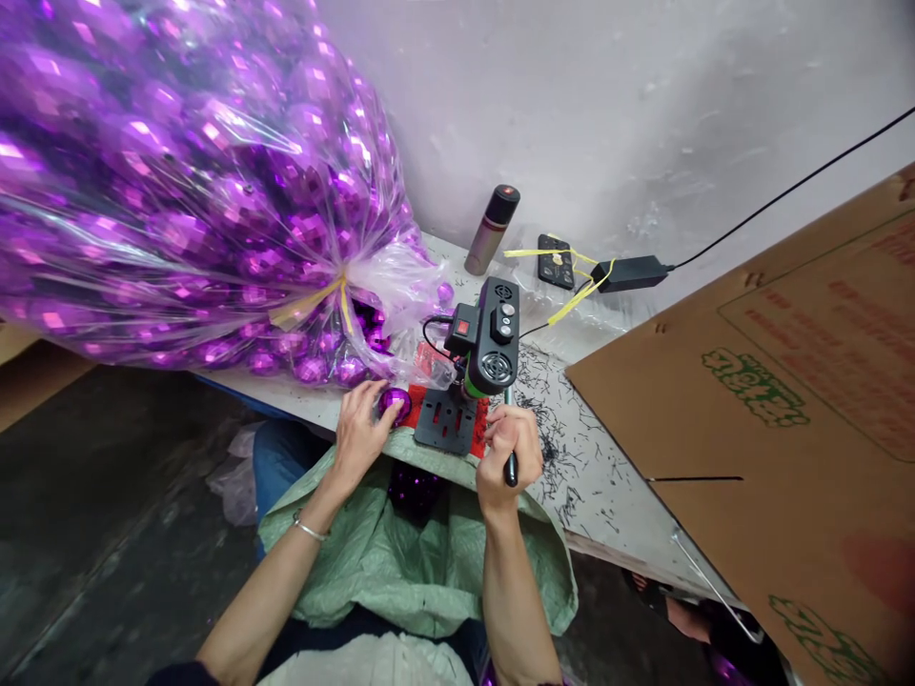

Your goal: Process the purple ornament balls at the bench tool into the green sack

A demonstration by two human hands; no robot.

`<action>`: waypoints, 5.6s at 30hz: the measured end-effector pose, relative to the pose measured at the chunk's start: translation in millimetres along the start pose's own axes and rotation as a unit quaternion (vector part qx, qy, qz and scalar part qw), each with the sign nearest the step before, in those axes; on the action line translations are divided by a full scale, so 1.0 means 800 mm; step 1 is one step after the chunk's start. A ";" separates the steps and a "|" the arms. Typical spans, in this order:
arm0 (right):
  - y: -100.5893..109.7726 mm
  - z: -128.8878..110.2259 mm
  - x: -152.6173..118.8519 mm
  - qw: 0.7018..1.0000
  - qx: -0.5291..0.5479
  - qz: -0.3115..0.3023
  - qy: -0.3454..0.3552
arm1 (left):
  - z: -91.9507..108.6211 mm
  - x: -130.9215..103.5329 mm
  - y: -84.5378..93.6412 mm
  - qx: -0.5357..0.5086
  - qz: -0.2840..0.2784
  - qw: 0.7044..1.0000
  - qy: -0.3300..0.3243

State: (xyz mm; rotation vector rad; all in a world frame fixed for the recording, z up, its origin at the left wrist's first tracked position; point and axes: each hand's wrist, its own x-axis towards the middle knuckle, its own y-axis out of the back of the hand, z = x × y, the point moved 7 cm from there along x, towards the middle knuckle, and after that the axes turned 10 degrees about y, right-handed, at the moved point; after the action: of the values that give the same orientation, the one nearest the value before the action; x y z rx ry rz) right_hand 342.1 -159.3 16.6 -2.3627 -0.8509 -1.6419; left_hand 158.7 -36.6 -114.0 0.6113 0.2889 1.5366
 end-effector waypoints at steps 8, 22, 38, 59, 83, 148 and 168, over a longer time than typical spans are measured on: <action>0.004 -0.002 0.019 1.000 0.005 -0.015 -0.007 | -0.011 0.004 -0.027 -0.063 -0.163 0.971 0.166; 0.006 -0.005 0.042 0.998 0.005 -0.052 -0.031 | 0.030 -0.018 -0.088 -0.436 -0.228 0.827 0.272; 0.008 -0.006 0.034 0.999 0.013 -0.045 -0.019 | 0.057 -0.011 -0.092 -0.042 -0.176 0.981 -0.065; 0.007 -0.006 0.025 0.998 -0.003 -0.057 0.002 | 0.055 -0.007 -0.113 -0.109 -0.202 0.971 -0.066; -0.008 0.031 -0.052 0.996 -0.026 0.036 0.072 | 0.048 -0.008 -0.115 -0.141 -0.202 0.967 -0.060; 0.006 -0.001 0.037 1.000 0.017 -0.023 -0.013 | 0.018 -0.020 -0.068 -0.500 -0.256 0.747 0.355; 0.006 -0.004 0.040 0.999 0.013 -0.034 -0.030 | 0.062 -0.004 -0.092 -0.102 -0.190 0.976 -0.021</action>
State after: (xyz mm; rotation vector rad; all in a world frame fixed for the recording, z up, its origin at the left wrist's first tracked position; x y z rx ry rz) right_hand 349.7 -153.2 47.7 -2.4024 -0.9676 -1.5803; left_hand 246.9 -43.5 -113.5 0.3987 0.1979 1.1655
